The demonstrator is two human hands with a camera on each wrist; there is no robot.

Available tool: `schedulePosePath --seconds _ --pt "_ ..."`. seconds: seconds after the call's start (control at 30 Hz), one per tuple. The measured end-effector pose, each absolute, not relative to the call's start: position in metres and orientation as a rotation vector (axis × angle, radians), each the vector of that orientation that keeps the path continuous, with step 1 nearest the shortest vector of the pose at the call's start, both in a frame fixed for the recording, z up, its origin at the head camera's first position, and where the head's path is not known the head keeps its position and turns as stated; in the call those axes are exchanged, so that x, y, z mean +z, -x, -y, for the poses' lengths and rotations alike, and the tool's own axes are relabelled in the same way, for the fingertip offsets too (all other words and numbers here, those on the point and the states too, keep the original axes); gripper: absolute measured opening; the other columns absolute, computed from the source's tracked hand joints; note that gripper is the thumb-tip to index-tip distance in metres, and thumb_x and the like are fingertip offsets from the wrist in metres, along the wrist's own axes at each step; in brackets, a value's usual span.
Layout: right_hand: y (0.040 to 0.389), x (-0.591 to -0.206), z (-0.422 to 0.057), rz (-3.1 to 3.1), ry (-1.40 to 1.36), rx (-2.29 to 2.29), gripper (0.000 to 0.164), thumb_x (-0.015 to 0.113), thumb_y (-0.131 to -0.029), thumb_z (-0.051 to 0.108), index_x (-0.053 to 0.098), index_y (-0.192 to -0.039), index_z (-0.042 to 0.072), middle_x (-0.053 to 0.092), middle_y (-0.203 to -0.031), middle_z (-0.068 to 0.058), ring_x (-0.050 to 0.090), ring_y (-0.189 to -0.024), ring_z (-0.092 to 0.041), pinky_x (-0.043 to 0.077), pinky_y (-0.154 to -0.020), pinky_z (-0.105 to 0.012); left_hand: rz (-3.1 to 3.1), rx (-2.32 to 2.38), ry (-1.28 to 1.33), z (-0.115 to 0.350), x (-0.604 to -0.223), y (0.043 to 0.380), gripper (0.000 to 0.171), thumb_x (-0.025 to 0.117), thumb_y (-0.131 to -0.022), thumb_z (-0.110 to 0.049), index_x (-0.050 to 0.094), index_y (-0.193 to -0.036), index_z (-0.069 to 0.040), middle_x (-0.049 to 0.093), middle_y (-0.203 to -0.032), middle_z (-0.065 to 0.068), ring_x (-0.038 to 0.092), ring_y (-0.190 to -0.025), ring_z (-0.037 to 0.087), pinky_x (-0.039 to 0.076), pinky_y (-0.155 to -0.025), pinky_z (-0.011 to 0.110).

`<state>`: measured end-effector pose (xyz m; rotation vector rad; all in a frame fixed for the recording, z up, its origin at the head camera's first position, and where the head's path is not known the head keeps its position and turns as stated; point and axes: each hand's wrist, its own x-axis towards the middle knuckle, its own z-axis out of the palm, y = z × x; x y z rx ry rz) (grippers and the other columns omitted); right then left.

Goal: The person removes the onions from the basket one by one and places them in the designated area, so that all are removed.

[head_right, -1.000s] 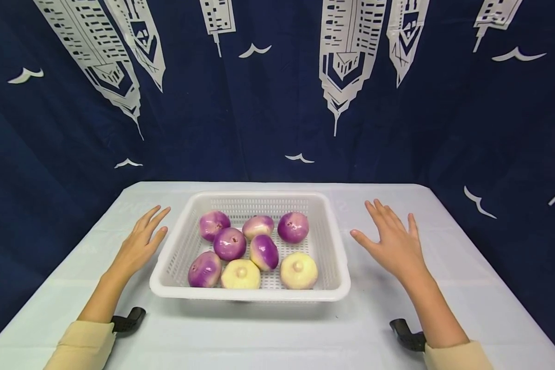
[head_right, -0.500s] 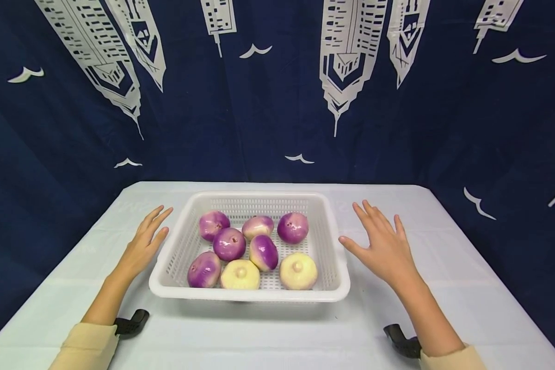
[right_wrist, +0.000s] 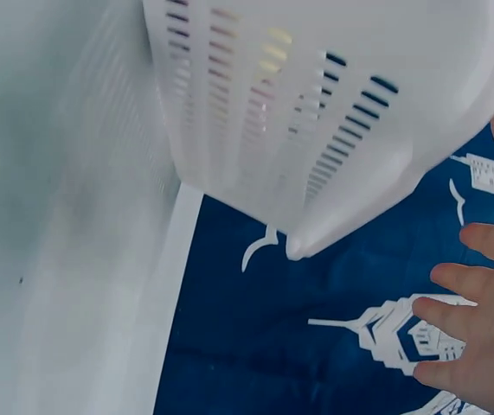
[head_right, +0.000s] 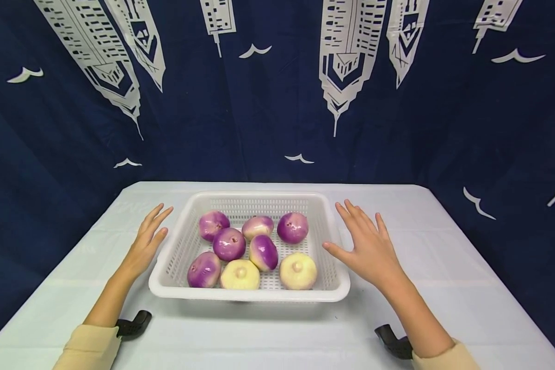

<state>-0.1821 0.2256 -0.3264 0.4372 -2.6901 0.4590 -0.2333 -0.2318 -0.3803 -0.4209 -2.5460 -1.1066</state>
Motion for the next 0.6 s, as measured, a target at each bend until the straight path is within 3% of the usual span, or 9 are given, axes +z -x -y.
schedulePosePath --seconds 0.27,0.6 --pt "0.182 -0.328 -0.212 2.724 -0.507 0.469 0.084 0.06 -0.077 0.051 0.022 -0.145 0.019 0.026 -0.149 -0.013 0.027 -0.133 -0.037 0.002 -0.112 -0.056 2.484 -1.192 0.488 0.228 -0.38 0.231 0.049 0.045 -0.091 -0.027 0.036 -0.139 -0.025 0.015 -0.152 0.006 0.009 -0.139 0.033 0.012 -0.098 0.073" --pt "0.186 -0.329 -0.197 2.769 -0.612 0.451 0.086 0.06 -0.075 0.055 0.022 -0.145 0.02 0.022 -0.151 -0.009 0.023 -0.136 -0.036 0.0 -0.112 -0.054 2.464 -1.245 0.551 0.223 -0.379 0.227 0.049 0.046 -0.089 -0.025 0.039 -0.138 -0.02 0.014 -0.152 0.009 0.007 -0.138 0.037 0.01 -0.097 0.074"
